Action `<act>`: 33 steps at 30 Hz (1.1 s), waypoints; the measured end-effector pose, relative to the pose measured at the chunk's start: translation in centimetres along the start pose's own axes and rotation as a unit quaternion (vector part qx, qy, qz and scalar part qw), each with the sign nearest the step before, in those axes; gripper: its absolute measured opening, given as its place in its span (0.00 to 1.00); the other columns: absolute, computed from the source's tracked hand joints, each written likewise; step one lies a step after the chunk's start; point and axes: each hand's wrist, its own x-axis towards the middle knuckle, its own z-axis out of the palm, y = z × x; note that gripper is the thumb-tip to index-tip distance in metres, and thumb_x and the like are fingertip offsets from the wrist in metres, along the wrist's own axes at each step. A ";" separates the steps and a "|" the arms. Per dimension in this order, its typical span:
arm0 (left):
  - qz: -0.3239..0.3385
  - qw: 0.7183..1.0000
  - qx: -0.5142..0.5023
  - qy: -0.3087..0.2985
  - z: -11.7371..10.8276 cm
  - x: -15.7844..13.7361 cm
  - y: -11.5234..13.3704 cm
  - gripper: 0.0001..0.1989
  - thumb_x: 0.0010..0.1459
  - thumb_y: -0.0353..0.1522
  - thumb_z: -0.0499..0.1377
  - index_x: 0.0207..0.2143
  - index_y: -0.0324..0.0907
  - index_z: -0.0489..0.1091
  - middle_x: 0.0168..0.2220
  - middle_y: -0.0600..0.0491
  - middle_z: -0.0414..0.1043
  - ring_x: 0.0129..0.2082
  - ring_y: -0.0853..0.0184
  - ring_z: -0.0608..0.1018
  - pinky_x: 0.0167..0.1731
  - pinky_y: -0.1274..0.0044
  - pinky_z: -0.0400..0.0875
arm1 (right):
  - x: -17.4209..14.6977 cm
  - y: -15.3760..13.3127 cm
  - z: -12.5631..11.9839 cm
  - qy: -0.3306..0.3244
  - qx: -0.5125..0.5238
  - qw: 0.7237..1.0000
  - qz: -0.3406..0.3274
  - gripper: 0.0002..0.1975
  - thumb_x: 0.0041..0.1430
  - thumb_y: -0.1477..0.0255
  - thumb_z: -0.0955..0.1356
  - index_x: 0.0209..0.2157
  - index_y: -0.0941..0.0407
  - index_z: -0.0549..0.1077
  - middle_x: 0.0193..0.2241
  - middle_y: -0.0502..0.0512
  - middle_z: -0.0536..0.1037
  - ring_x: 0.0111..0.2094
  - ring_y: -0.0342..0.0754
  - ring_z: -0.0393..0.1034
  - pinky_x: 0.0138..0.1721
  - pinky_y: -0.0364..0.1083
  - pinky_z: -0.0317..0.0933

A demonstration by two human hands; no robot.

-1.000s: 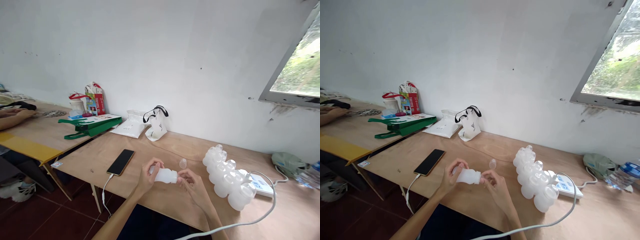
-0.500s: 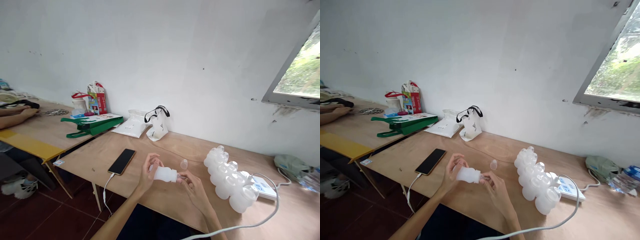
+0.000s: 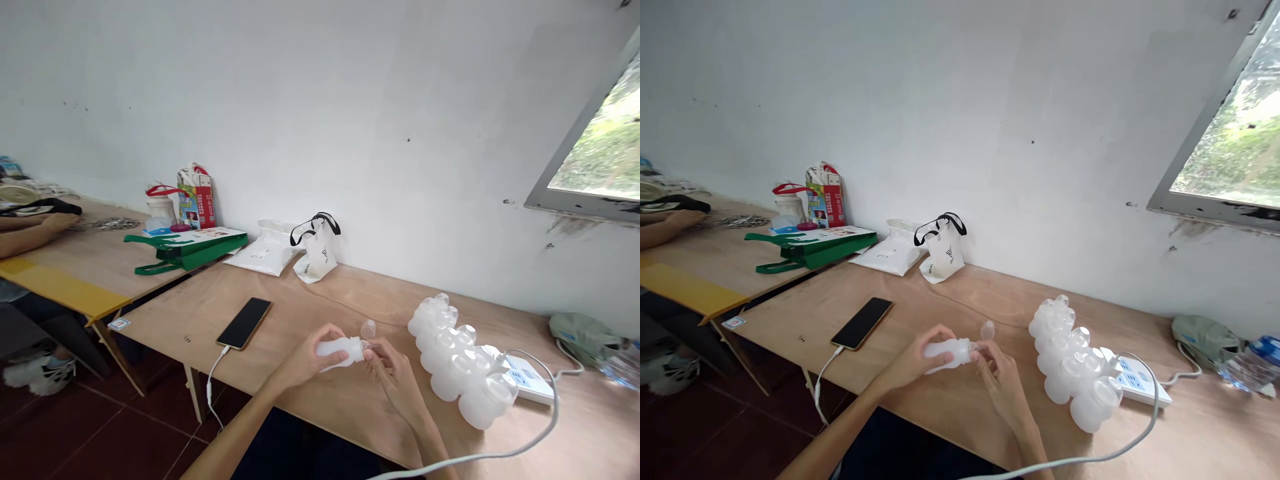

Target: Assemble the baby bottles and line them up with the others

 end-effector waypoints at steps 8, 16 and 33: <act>-0.017 0.999 0.003 -0.050 2.7 0.3 -2.7 0.17 0.52 0.35 0.71 0.41 0.41 0.70 0.41 0.51 0.76 0.41 0.57 0.76 0.39 0.71 0.71 | 0.0 -0.2 1.7 -0.024 0.000 0.999 0.022 0.18 0.69 0.52 0.66 0.43 0.52 0.74 0.40 0.54 0.79 0.31 0.47 0.73 0.30 0.44 0.66; 0.001 0.994 -0.088 -0.069 4.5 0.1 -3.6 0.17 0.54 0.28 0.66 0.48 0.40 0.72 0.45 0.49 0.76 0.44 0.57 0.78 0.43 0.70 0.72 | 0.3 0.8 3.6 -0.019 -0.013 1.000 -0.020 0.20 0.73 0.54 0.61 0.49 0.53 0.74 0.43 0.57 0.79 0.42 0.51 0.75 0.39 0.44 0.69; 0.008 0.998 0.024 -0.053 4.4 0.0 -3.6 0.15 0.54 0.28 0.64 0.46 0.42 0.73 0.43 0.49 0.78 0.42 0.55 0.80 0.39 0.71 0.74 | 0.1 2.4 5.2 0.059 -0.057 0.995 -0.060 0.21 0.75 0.55 0.56 0.46 0.54 0.72 0.44 0.58 0.79 0.43 0.51 0.75 0.44 0.46 0.64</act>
